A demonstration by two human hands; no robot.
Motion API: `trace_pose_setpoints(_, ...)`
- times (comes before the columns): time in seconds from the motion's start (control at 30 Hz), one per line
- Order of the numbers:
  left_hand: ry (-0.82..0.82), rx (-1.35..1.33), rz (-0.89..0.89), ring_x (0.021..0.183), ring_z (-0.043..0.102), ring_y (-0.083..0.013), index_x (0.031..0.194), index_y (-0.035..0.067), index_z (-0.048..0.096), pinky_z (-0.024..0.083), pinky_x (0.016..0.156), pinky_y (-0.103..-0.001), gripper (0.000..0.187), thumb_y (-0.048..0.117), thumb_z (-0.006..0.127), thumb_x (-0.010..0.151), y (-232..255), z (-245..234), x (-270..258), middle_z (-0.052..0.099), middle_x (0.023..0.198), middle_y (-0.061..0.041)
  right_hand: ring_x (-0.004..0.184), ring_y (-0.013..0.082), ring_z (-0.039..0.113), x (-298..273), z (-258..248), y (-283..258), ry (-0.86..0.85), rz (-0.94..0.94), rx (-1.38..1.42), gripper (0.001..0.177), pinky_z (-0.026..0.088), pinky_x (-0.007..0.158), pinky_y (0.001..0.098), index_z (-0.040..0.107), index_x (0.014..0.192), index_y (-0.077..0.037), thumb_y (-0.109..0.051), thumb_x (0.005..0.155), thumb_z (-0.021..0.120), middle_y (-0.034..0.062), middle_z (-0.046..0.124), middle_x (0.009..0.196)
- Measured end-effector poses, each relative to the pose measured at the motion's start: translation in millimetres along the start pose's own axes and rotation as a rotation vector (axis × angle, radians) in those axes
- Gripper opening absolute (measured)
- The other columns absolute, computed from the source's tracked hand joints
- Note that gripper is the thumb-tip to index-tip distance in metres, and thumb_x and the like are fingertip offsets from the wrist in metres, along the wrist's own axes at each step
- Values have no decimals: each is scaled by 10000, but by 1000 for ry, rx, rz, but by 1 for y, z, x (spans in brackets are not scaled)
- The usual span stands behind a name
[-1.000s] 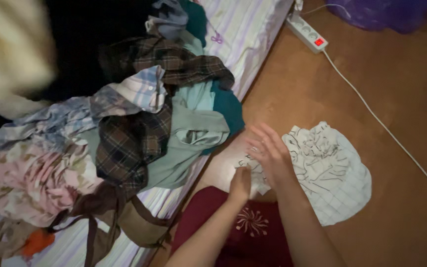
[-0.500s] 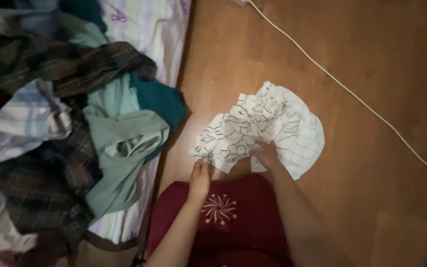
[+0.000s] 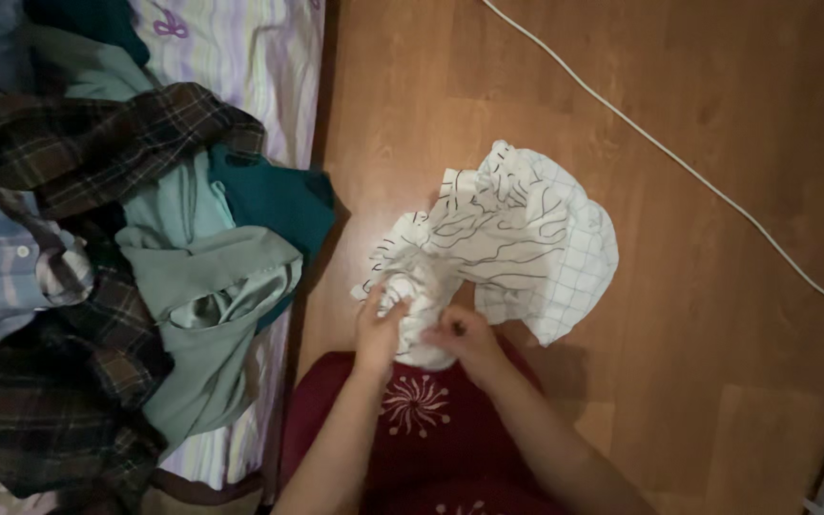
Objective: The person sweeps the wooden floor using a broom and dustpan, collecting debris into the pan. Afterward, they pick up a pile of clothes from the floor and fold them one by one, placing the folded items onto a bed.
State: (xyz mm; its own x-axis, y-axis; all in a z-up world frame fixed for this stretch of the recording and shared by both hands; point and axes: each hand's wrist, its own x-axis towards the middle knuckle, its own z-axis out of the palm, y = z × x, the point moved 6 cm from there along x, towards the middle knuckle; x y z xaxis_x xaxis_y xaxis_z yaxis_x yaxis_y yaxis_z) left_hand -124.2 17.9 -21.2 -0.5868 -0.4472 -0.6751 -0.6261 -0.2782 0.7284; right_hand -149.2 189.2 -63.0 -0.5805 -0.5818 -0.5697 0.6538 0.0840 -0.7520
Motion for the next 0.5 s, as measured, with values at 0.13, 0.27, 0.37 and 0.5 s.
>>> trace_pose_setpoints(0.13, -470, 185, 70, 1192, 666, -286, 1334, 13, 686, 486, 1040, -362, 461, 148, 698, 894, -1, 42, -9, 690, 1328, -168, 1061, 239, 658, -16, 4, -12, 16, 59, 334, 385, 581, 878, 373, 635, 1216, -60, -97, 849, 742, 116, 684, 1155)
trace_pose_setpoints(0.27, -392, 1, 168, 1078, 626, -183, 1417, 47, 547, 521, 917, -315, 506, 209, 624, 944, 24, 34, -31, 654, 1229, -88, 1136, 252, 648, -17, 1, 1, 66, 58, 599, 442, 583, 925, 387, 578, 1307, -64, -61, 875, 672, 118, 653, 1253)
trace_pose_setpoints(0.37, 14, -74, 89, 836, 522, -178, 1451, 143, 490, 459, 748, -319, 491, 406, 451, 1038, 27, -6, -21, 694, 1122, -59, 1192, 262, 640, -2, -21, -17, 234, -105, 686, 488, 583, 960, 398, 536, 1374, -66, -33, 894, 619, 120, 629, 1326)
trace_pose_setpoints(0.5, 72, -295, 168, 883, 631, -161, 1330, 65, 557, 524, 789, -302, 479, 434, 422, 1056, 5, -47, -20, 697, 1112, -70, 1195, 281, 640, -6, -25, -48, 359, -140, 677, 506, 542, 892, 428, 512, 1415, -81, -16, 915, 557, 113, 626, 1340)
